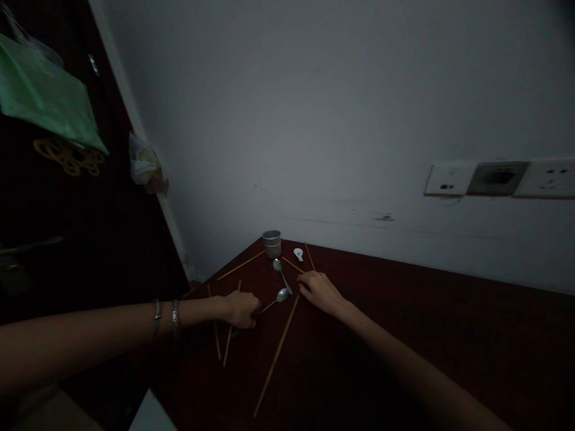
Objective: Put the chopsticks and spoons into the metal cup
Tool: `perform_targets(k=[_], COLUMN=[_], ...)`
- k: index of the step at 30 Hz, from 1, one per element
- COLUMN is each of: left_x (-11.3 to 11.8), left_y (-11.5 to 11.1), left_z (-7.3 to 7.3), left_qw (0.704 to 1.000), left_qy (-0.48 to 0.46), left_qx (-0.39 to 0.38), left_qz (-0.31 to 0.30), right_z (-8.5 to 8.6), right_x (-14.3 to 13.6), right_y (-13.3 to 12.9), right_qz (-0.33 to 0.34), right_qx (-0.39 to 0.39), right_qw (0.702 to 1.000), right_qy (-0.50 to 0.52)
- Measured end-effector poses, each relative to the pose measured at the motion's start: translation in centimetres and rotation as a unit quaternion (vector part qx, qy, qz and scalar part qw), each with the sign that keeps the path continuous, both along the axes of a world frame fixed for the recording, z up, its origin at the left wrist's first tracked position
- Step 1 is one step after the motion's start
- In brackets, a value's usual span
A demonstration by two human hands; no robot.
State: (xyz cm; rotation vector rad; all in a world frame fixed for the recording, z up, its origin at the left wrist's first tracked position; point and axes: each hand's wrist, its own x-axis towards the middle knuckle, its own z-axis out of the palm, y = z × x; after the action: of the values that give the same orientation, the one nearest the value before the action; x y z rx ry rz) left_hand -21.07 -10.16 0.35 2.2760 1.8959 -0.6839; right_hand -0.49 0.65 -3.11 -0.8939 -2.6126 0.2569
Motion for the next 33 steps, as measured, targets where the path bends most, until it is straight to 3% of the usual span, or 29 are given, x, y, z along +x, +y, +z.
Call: perform_targets(k=[4, 8, 14, 17, 25, 29, 33], left_x=[0.4, 1.6, 6.2, 9.3, 17.5, 20.9, 22.3], left_y=[0.7, 2.3, 5.3, 6.8, 10.1, 11.7, 13.4], left_z=[1.0, 2.1, 2.1, 1.1, -3.4, -4.8, -5.8], left_qw=[1.0, 0.997, 0.987, 0.983, 0.963, 0.949, 0.931], left_qy=[0.012, -0.016, -0.059, -0.066, -0.174, -0.219, -0.272], left_qx=[0.003, 0.073, 0.141, 0.155, 0.18, 0.202, 0.239], left_qz=[0.003, -0.012, -0.043, -0.068, -0.103, -0.106, -0.054], right_z=[-0.2, -1.1, -2.9, -3.7, -5.4, -6.0, -6.1], right_x=[3.2, 7.4, 14.5, 18.1, 26.1, 28.1, 28.4], right_y=[0.7, 2.0, 2.7, 2.2, 0.7, -0.4, -1.2], right_qz=[-0.015, -0.081, -0.22, -0.281, -0.398, -0.433, -0.451], right_qx=[0.033, 0.045, 0.045, 0.029, -0.022, -0.022, -0.006], right_qw=[0.999, 0.995, 0.974, 0.959, 0.916, 0.9, 0.892], right_qy=[0.037, 0.049, 0.008, -0.021, -0.051, -0.043, -0.021])
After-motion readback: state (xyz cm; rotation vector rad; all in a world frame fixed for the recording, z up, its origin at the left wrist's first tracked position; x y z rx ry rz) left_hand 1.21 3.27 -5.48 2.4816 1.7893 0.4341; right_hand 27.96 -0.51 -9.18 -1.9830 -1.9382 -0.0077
